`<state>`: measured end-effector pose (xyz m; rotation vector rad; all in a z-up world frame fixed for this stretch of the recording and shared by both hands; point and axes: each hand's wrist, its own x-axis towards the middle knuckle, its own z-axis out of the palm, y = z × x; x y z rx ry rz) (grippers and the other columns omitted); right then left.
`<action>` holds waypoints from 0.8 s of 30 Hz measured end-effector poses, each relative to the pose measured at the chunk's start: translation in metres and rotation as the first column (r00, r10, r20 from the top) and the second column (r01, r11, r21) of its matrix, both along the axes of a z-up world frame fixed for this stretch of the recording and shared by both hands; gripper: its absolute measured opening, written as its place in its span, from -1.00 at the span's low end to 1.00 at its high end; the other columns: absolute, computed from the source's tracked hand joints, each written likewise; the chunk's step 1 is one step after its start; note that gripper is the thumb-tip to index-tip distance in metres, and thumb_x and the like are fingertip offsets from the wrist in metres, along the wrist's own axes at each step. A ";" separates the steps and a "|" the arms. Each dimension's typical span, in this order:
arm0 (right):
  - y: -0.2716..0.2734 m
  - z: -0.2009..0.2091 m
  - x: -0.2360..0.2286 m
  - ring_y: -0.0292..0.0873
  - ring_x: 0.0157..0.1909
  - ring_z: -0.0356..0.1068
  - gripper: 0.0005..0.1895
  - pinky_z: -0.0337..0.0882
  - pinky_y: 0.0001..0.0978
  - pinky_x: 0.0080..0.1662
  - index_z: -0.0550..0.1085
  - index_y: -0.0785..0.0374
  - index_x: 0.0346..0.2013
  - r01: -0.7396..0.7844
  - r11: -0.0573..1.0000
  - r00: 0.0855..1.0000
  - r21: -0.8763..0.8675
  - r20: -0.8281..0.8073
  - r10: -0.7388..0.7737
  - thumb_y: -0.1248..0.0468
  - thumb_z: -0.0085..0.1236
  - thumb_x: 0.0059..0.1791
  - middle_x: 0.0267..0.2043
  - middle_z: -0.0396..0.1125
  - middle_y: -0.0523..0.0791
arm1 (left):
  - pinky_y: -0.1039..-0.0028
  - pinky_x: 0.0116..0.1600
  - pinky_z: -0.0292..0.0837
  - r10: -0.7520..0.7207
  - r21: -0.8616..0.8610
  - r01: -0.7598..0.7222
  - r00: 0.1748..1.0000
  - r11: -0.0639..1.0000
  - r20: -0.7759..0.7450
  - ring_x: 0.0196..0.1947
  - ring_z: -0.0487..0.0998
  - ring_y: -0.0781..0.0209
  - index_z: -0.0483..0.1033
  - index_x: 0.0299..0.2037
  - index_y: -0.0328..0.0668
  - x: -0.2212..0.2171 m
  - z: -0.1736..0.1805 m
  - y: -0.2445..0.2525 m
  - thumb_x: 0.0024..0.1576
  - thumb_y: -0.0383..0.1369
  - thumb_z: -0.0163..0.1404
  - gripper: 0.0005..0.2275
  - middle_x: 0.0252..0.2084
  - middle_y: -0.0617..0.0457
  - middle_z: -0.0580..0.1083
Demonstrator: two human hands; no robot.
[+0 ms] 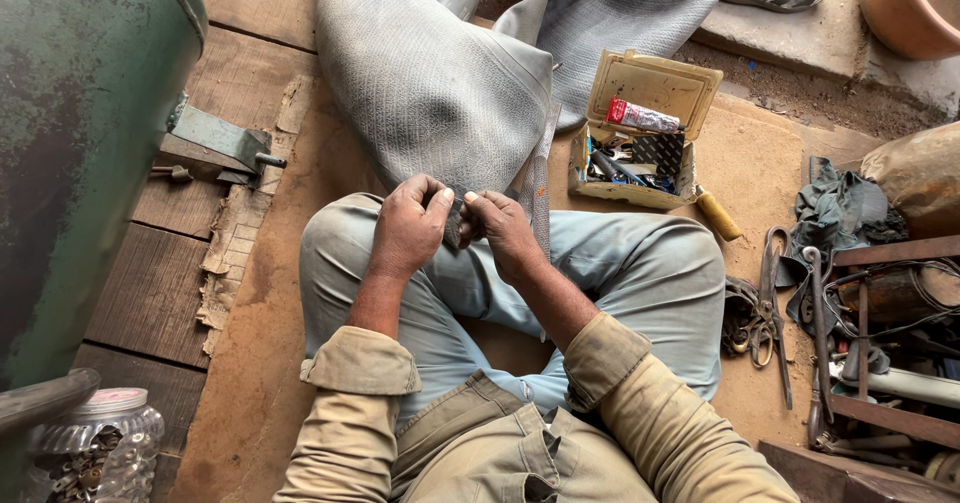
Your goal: The person sits on the floor and uses a hand file to scrape the surface of a grey rubber sheet. They also reach into a yellow container to retrieve and hold small metal fasteners.
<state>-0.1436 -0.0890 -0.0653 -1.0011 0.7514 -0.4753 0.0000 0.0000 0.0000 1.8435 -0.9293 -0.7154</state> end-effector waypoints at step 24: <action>-0.005 -0.011 0.000 -0.23 -0.52 0.39 -0.74 0.41 -0.39 -0.36 0.46 0.27 -0.34 0.019 0.998 1.000 0.060 -0.025 -0.018 0.13 0.10 0.09 -0.51 0.39 -0.14 | 0.15 -0.29 0.44 0.086 0.038 -0.093 0.983 0.995 0.164 -0.47 0.55 -0.09 0.52 -0.46 -0.30 0.000 -0.010 -0.010 0.21 -0.14 0.04 -0.65 -0.51 -0.17 0.51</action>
